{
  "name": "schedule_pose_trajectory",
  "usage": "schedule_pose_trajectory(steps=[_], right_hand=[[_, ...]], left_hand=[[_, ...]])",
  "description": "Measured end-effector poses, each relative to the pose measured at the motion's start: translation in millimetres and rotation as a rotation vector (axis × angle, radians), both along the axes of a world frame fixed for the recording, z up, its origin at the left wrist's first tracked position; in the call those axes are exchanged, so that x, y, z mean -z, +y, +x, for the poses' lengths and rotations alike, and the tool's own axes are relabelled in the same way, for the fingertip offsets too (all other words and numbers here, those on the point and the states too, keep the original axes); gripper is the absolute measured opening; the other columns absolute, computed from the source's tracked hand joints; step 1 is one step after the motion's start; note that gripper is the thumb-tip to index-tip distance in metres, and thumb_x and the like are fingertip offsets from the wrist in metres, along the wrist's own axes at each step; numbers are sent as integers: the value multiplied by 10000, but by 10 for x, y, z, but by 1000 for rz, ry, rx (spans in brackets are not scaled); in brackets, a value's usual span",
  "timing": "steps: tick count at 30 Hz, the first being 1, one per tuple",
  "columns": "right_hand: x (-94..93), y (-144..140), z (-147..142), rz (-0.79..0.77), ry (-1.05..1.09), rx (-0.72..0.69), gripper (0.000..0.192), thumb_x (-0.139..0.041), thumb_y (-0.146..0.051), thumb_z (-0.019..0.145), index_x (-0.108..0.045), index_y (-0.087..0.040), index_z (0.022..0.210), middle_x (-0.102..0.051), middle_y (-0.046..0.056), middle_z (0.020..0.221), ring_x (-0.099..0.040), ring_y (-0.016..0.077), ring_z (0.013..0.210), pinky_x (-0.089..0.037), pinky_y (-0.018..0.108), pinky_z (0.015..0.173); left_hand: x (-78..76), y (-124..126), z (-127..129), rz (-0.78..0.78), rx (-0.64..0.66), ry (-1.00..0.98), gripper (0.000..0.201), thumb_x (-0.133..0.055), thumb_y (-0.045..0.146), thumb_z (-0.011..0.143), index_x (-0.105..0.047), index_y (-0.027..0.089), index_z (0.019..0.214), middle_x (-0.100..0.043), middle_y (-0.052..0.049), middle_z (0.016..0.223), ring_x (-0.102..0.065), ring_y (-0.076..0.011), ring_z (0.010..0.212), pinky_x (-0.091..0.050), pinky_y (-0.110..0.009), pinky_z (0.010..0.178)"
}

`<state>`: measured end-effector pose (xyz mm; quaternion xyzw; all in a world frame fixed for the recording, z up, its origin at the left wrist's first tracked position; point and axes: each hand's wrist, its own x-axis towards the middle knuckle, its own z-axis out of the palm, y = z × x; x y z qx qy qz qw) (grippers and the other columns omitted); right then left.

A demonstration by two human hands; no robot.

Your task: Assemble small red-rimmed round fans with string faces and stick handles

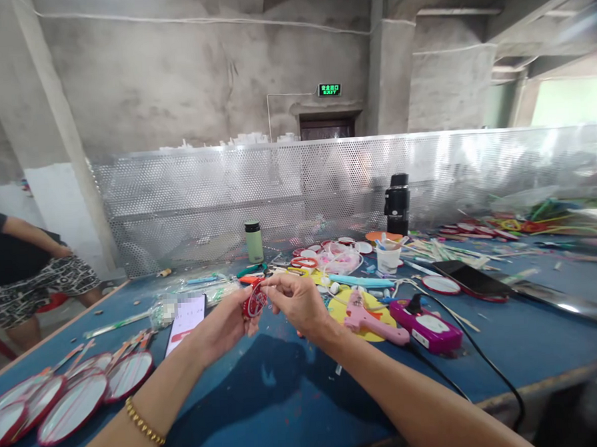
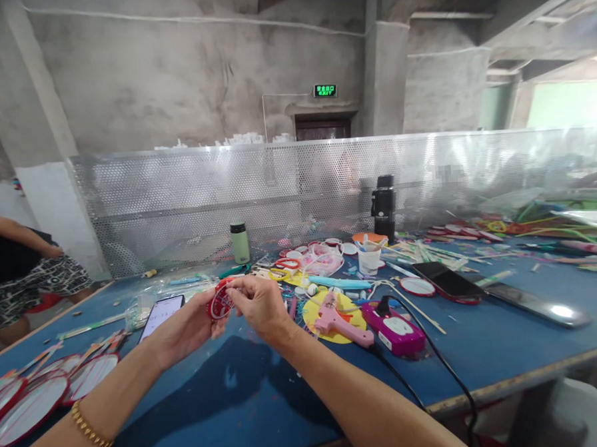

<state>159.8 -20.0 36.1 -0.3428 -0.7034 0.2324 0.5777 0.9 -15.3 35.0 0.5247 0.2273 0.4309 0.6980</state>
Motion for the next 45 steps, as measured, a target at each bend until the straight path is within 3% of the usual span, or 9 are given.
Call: schedule_pose_trajectory(steps=[5,12,21,37,39,42,45], right_hand=[[46,35,-15,83,-63,76,81,-588,-225,780,-649,-172,789,-552,-43,509,-503,87,463,-385,197,482],[33,5,-47,0,26,-34,68,-552,-227,758,-586,-170,741,-562,-35,518,-537,94,452,-397,193,450],[-25,-61,-31,41,-59,-14,47,-535,-188,735,-560,-160,707,-516,-47,496,-429,64,421,-317,175,413],[-23,-58,-5,19,-71,-57,46,-557,-179,746,-558,-170,701,-542,-44,531,-446,61,445,-330,171,425],[-17,-28,19,17,-45,-80,49,-572,-194,752,-567,-170,711,-567,-37,549,-489,67,461,-365,172,443],[-46,-23,86,-47,-49,-131,84,-588,-239,776,-607,-161,749,-589,-34,550,-520,68,452,-395,166,440],[-117,-73,185,-236,-174,-202,174,-604,-311,791,-675,-153,810,-609,-32,562,-448,47,366,-341,149,341]], left_hand=[[31,-6,29,-55,10,-44,242,-652,364,816,-628,158,941,-598,-16,761,-516,-84,579,-450,-200,504],[76,11,32,-34,32,-35,252,-630,382,829,-627,149,925,-601,-24,756,-530,-96,597,-440,-205,494],[54,-30,60,-48,-53,20,267,-678,394,764,-607,143,822,-564,-8,674,-517,-104,576,-424,-218,499],[56,-16,67,-11,-84,59,277,-665,414,765,-594,147,788,-530,2,645,-489,-97,546,-409,-216,490],[61,3,52,28,-95,87,281,-652,424,769,-593,149,769,-521,2,640,-473,-97,541,-396,-219,485],[43,43,-9,209,-155,192,272,-638,411,777,-612,141,771,-531,-5,665,-455,-98,560,-372,-221,498],[-33,44,-93,420,-341,335,251,-622,380,793,-642,145,879,-563,-8,711,-474,-111,615,-374,-227,556]])
